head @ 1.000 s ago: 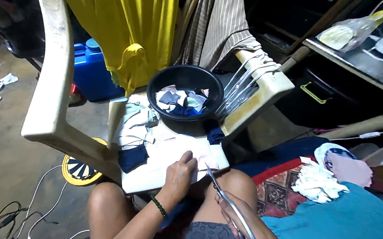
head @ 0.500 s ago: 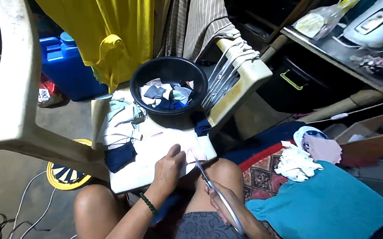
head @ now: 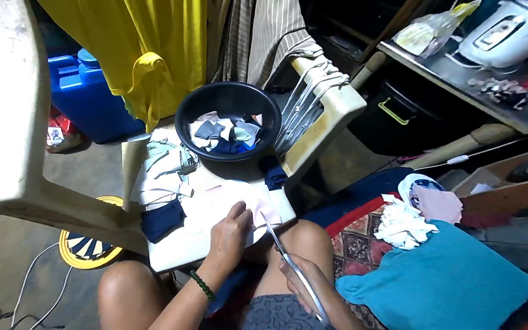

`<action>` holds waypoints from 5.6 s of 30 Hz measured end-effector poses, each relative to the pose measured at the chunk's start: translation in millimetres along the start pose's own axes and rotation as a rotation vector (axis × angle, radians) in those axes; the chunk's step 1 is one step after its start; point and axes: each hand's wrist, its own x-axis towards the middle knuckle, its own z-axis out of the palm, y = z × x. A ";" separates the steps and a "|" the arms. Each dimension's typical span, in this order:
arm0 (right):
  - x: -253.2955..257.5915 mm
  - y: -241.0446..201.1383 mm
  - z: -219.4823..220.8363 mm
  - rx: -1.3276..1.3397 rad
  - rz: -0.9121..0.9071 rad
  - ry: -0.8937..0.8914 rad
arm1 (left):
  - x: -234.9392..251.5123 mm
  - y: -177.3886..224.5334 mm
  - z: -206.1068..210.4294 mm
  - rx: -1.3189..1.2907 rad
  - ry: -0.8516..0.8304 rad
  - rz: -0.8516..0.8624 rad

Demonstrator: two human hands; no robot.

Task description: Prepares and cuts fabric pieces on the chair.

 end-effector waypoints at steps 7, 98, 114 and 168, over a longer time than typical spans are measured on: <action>5.8 -6.6 -9.5 -0.125 -0.033 -0.079 | -1.9 -4.1 2.4 -0.007 0.013 0.043; 33.0 -22.1 -13.4 -0.325 -0.097 -0.043 | -2.5 -5.7 5.0 -0.004 0.030 0.059; 36.1 -36.6 -12.9 -0.355 -0.055 -0.087 | -2.3 -4.7 4.7 -0.010 0.015 0.052; 46.9 -57.8 -13.4 -0.459 -0.094 0.021 | -2.1 -6.6 6.3 -0.014 0.020 0.048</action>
